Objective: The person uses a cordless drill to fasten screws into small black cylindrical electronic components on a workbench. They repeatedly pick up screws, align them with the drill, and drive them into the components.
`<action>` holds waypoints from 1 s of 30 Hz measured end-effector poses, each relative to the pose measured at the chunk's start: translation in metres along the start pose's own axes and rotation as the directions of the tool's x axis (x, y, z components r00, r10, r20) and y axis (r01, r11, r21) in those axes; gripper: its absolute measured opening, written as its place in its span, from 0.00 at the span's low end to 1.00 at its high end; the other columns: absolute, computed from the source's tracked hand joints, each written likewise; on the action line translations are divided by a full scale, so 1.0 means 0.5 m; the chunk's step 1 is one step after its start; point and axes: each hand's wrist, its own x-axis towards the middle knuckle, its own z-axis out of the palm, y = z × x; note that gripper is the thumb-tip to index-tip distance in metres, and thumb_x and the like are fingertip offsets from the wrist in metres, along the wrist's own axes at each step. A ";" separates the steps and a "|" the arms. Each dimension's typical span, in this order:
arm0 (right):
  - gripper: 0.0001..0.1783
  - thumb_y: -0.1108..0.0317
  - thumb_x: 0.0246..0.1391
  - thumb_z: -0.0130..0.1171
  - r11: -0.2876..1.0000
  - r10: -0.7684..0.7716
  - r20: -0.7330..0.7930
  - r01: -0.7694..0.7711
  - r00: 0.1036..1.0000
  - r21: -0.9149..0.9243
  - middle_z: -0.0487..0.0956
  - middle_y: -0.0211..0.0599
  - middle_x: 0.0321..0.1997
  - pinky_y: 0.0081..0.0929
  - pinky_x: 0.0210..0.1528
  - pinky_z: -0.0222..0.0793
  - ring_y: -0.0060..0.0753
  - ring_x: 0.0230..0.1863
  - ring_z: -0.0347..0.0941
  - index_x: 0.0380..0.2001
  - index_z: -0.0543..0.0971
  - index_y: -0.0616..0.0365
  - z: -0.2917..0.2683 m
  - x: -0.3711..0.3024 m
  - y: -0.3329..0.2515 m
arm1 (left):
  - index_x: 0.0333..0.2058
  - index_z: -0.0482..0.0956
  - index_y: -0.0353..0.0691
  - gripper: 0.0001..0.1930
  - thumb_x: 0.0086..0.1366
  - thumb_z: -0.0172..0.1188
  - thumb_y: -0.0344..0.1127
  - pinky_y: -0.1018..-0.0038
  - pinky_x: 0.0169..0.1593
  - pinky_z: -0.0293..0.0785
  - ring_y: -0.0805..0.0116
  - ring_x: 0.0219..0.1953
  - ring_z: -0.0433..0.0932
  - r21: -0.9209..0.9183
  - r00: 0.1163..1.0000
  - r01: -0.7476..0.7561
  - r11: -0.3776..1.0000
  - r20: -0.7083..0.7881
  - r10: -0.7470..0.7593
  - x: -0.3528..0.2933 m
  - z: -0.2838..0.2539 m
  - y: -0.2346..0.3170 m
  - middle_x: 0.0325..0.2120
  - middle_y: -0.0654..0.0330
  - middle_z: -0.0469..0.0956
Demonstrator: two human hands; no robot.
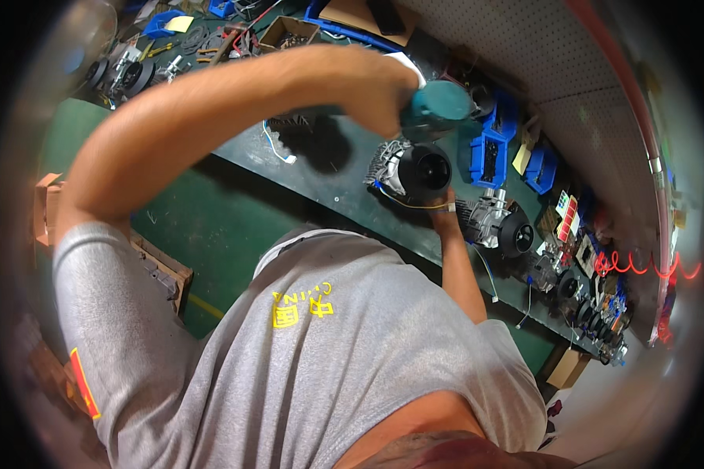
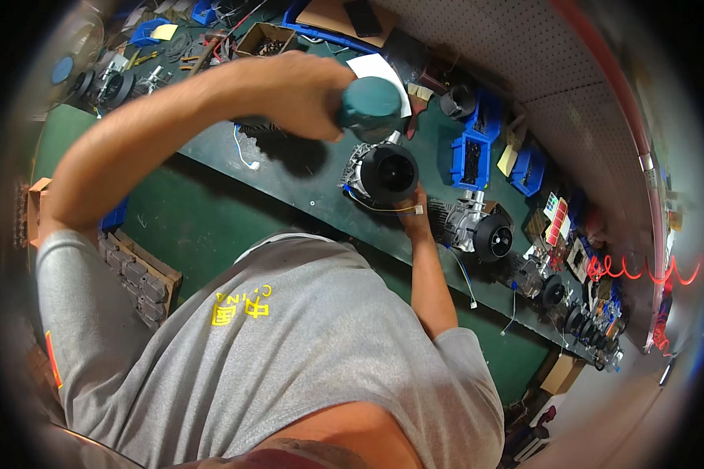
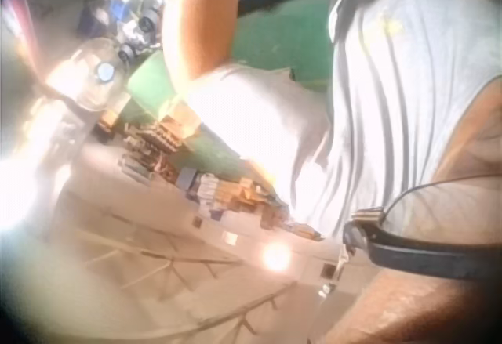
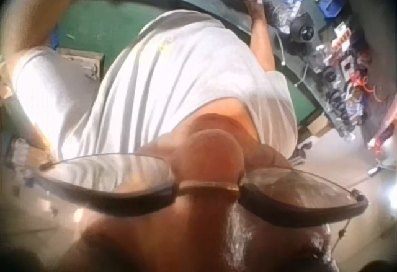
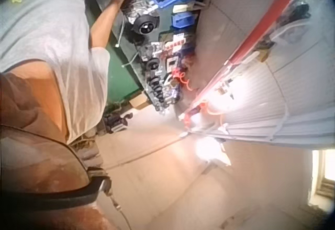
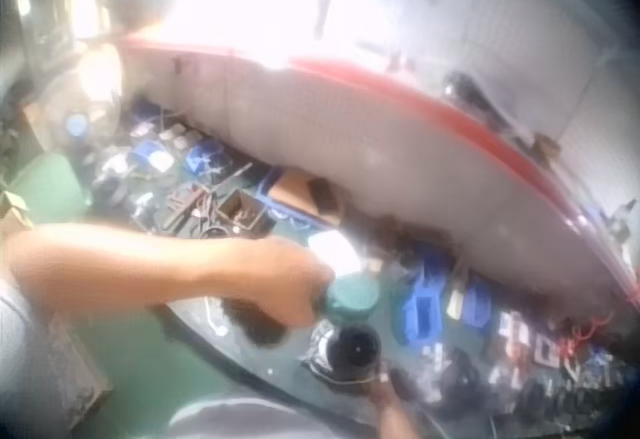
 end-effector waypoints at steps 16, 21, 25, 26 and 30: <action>0.26 0.77 0.48 0.69 0.960 0.200 -0.040 -0.187 0.979 0.210 0.82 0.26 0.45 0.24 0.50 0.71 0.22 0.46 0.76 0.52 0.76 0.59 0.010 0.015 -0.016 | 0.47 0.79 0.36 0.24 0.52 0.69 0.41 0.66 0.46 0.77 0.58 0.38 0.82 -0.012 0.948 0.225 0.974 0.235 -0.216 0.095 -0.015 0.069 0.34 0.52 0.84; 0.34 0.77 0.46 0.71 0.956 0.175 -0.042 -0.160 0.984 0.245 0.81 0.31 0.49 0.26 0.54 0.71 0.25 0.49 0.76 0.59 0.74 0.60 -0.007 0.010 0.020 | 0.49 0.78 0.39 0.23 0.55 0.68 0.40 0.65 0.47 0.76 0.61 0.39 0.81 0.016 0.973 0.167 0.986 0.160 -0.167 0.099 -0.009 0.101 0.35 0.54 0.84; 0.35 0.73 0.49 0.71 0.960 -0.097 -0.131 0.128 0.987 0.249 0.80 0.34 0.50 0.29 0.52 0.73 0.28 0.48 0.77 0.62 0.72 0.61 0.018 0.002 0.008 | 0.47 0.80 0.40 0.19 0.56 0.68 0.36 0.68 0.37 0.78 0.69 0.30 0.80 -0.135 0.980 0.173 0.976 0.121 -0.157 0.073 0.011 0.099 0.31 0.60 0.82; 0.37 0.72 0.49 0.72 0.985 -0.069 -0.149 0.091 0.986 0.146 0.80 0.35 0.51 0.29 0.53 0.73 0.28 0.49 0.76 0.63 0.71 0.61 0.018 -0.002 0.011 | 0.46 0.81 0.40 0.19 0.55 0.67 0.37 0.67 0.39 0.77 0.67 0.31 0.80 -0.158 0.975 0.203 0.966 0.124 -0.185 0.074 0.017 0.102 0.32 0.58 0.82; 0.42 0.70 0.44 0.76 0.994 -0.006 -0.182 0.025 0.983 0.106 0.80 0.38 0.53 0.30 0.56 0.72 0.31 0.53 0.76 0.64 0.70 0.63 0.018 0.000 0.022 | 0.39 0.81 0.34 0.13 0.59 0.67 0.36 0.73 0.32 0.74 0.74 0.25 0.77 -0.216 0.934 0.353 0.910 0.136 -0.330 0.067 -0.003 0.171 0.25 0.63 0.79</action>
